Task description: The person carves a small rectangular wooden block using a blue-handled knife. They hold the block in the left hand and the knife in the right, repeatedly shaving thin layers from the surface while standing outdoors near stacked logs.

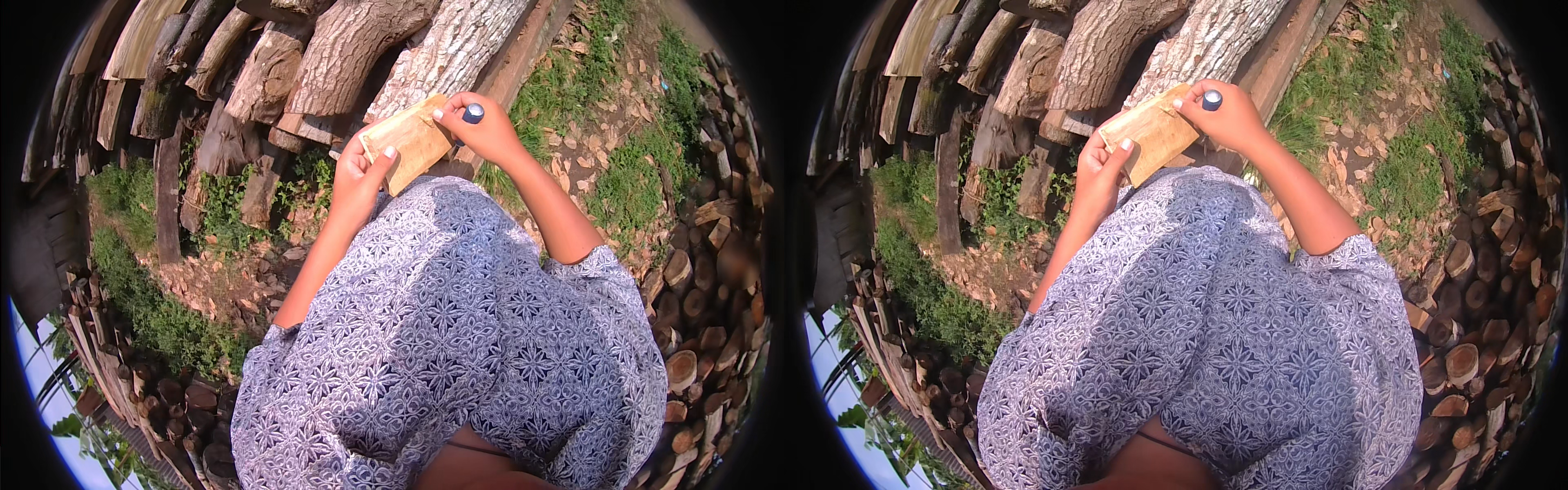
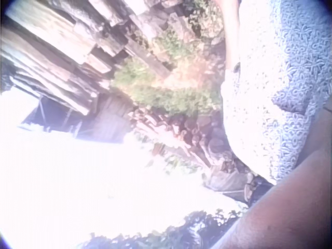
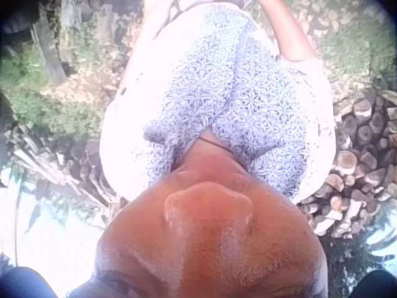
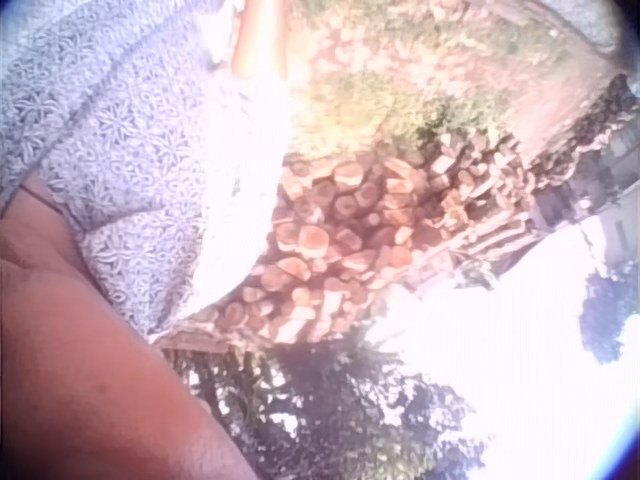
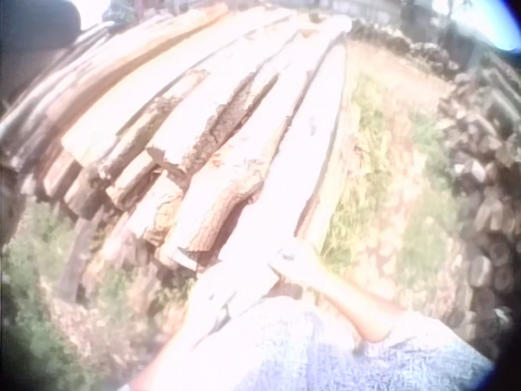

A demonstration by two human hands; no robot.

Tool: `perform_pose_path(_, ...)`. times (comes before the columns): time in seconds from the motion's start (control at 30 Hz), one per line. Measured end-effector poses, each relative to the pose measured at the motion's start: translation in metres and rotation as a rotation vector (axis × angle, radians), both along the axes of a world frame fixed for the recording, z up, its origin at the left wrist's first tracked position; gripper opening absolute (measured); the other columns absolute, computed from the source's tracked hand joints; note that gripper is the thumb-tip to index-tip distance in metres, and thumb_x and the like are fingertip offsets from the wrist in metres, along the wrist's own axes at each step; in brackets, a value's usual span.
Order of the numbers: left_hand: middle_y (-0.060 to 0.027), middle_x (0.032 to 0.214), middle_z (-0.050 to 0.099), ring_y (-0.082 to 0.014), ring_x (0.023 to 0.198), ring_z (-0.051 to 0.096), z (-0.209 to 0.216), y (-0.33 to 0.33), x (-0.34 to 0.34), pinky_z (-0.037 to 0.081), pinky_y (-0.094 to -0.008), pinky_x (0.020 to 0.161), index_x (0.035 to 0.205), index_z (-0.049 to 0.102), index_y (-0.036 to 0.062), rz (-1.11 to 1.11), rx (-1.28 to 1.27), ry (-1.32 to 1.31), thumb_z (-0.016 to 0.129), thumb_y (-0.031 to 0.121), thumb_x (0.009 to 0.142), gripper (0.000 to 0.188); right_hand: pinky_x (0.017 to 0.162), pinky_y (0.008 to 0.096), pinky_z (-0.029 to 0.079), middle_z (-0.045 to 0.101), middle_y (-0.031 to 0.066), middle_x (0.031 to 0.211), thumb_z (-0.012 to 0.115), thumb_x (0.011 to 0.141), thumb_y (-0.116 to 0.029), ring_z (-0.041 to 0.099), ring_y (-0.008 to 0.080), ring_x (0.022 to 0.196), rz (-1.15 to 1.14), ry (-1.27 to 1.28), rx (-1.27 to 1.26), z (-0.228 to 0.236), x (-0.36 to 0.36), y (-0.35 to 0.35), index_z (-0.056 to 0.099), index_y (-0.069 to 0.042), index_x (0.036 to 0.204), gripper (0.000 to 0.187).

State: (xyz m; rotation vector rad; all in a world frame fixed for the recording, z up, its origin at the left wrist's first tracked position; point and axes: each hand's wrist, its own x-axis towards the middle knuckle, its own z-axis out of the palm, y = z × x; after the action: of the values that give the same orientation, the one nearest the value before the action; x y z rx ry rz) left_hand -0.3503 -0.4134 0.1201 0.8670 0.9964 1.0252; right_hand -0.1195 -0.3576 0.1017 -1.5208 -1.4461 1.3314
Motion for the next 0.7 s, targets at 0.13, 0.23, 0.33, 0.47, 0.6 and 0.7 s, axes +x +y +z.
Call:
perform_pose_path(0.13,-0.0133,0.128,0.064,-0.0157,0.114,0.064,0.013,0.004,0.024,0.051,-0.0302,0.097,0.143,0.046,-0.0012,-0.070,-0.010,0.102,0.062,0.010,0.099,0.048,0.059,0.0253,0.046,0.063,-0.0035,0.069,0.080,0.085,-0.033,0.056,0.0042,0.064,0.030,0.037,0.054,0.009,0.012,-0.012,0.070,-0.006,0.087,0.029)
perform_pose_path(0.23,-0.0130,0.128,0.064,-0.0150,0.115,0.062,0.014,-0.004,0.052,0.049,-0.0297,0.098,0.143,0.046,-0.0015,-0.087,-0.028,0.174,0.063,0.009,0.098,0.049,0.059,0.0250,0.046,0.063,-0.0040,0.071,0.079,0.087,-0.032,0.056,0.0042,0.066,0.048,0.030,0.058,-0.002,0.037,-0.017,0.070,-0.006,0.087,0.028)
perform_pose_path(0.33,-0.0130,0.129,0.064,-0.0152,0.116,0.062,0.008,-0.012,0.077,0.049,-0.0294,0.098,0.144,0.045,-0.0023,-0.071,-0.062,0.194,0.062,0.006,0.098,0.051,0.058,0.0252,0.044,0.062,-0.0045,0.070,0.075,0.089,-0.028,0.056,0.0048,0.065,0.099,0.075,0.008,-0.013,0.062,-0.019,0.071,-0.006,0.088,0.023)
perform_pose_path(0.47,-0.0138,0.131,0.062,-0.0158,0.119,0.060,0.008,-0.038,0.108,0.047,-0.0299,0.101,0.146,0.042,-0.0039,-0.019,-0.148,0.194,0.062,0.004,0.098,0.052,0.057,0.0233,0.042,0.059,-0.0045,0.069,0.073,0.091,-0.025,0.054,0.0045,0.064,0.221,0.160,-0.128,-0.018,0.093,-0.024,0.069,-0.005,0.089,0.021)
perform_pose_path(0.6,-0.0125,0.130,0.063,-0.0162,0.117,0.061,0.005,-0.061,0.119,0.047,-0.0307,0.101,0.144,0.044,-0.0018,0.076,-0.185,0.195,0.061,0.009,0.100,0.049,0.055,0.0233,0.042,0.059,-0.0035,0.069,0.071,0.093,-0.024,0.054,0.0050,0.062,0.248,0.257,-0.263,-0.020,0.101,-0.035,0.067,-0.004,0.089,0.021)
perform_pose_path(0.7,-0.0103,0.127,0.064,-0.0185,0.114,0.063,0.014,-0.075,0.111,0.049,-0.0332,0.099,0.137,0.051,0.0012,0.301,-0.358,0.055,0.063,0.018,0.100,0.042,0.061,0.0232,0.046,0.064,-0.0017,0.072,0.072,0.091,-0.022,0.058,0.0059,0.066,-0.070,0.338,-0.262,-0.052,0.134,-0.025,0.067,-0.005,0.090,0.017)
